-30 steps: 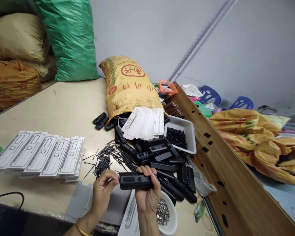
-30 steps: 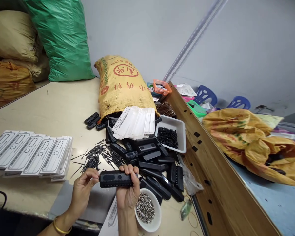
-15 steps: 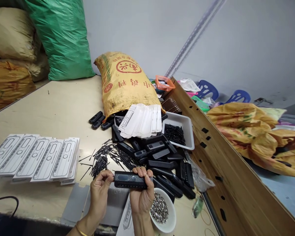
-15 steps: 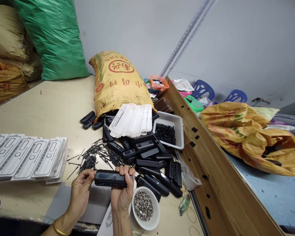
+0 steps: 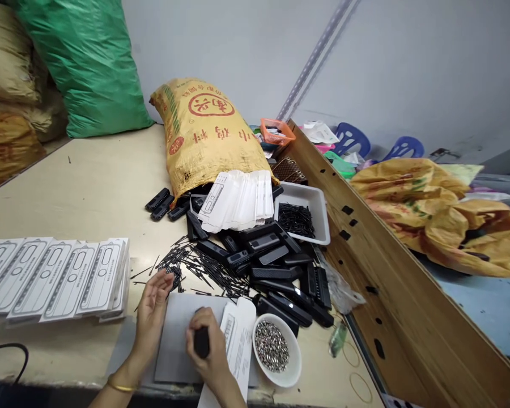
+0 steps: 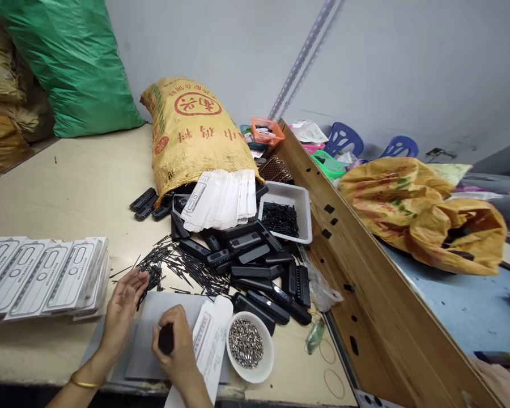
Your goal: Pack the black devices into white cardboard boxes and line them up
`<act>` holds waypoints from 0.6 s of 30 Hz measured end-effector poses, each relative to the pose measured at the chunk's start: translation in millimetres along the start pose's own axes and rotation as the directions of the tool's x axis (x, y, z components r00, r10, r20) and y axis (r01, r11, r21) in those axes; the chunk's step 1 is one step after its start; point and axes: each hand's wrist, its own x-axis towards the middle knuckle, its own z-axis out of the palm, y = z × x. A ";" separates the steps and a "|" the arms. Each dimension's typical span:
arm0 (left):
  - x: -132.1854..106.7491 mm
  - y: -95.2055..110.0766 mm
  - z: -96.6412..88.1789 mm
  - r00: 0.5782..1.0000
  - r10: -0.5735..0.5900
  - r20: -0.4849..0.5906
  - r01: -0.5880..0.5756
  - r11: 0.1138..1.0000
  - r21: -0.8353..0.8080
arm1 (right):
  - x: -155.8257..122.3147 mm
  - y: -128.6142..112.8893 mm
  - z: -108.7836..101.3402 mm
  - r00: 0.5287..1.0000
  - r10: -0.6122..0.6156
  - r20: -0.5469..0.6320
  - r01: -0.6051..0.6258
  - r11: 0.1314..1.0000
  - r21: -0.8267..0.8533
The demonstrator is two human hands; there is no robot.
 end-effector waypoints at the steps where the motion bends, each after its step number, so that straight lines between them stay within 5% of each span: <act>1: -1.9 -1.1 3.4 0.999 -0.019 0.030 0.019 1.000 0.010 | 4.4 1.8 -1.5 0.999 0.044 -0.008 -0.043 0.995 0.087; 4: -7.2 -2.9 14.5 0.992 -0.064 0.110 0.060 0.997 0.039 | 24.2 -3.9 -18.9 0.964 0.222 -0.150 -0.139 0.892 0.430; 7: -10.7 -2.3 23.3 0.973 -0.149 0.177 0.141 0.989 0.053 | 38.8 -15.8 -37.8 0.936 0.322 -0.145 -0.153 0.741 0.654; 14: -21.4 -0.7 39.2 0.901 -0.296 0.316 0.290 0.955 0.069 | 44.4 -17.8 -41.8 0.917 0.376 -0.135 -0.114 0.570 0.814; 18: -24.6 -4.7 45.4 0.812 -0.374 0.448 0.333 0.927 0.170 | 43.2 -11.6 -42.5 0.926 0.361 -0.114 -0.099 0.521 0.848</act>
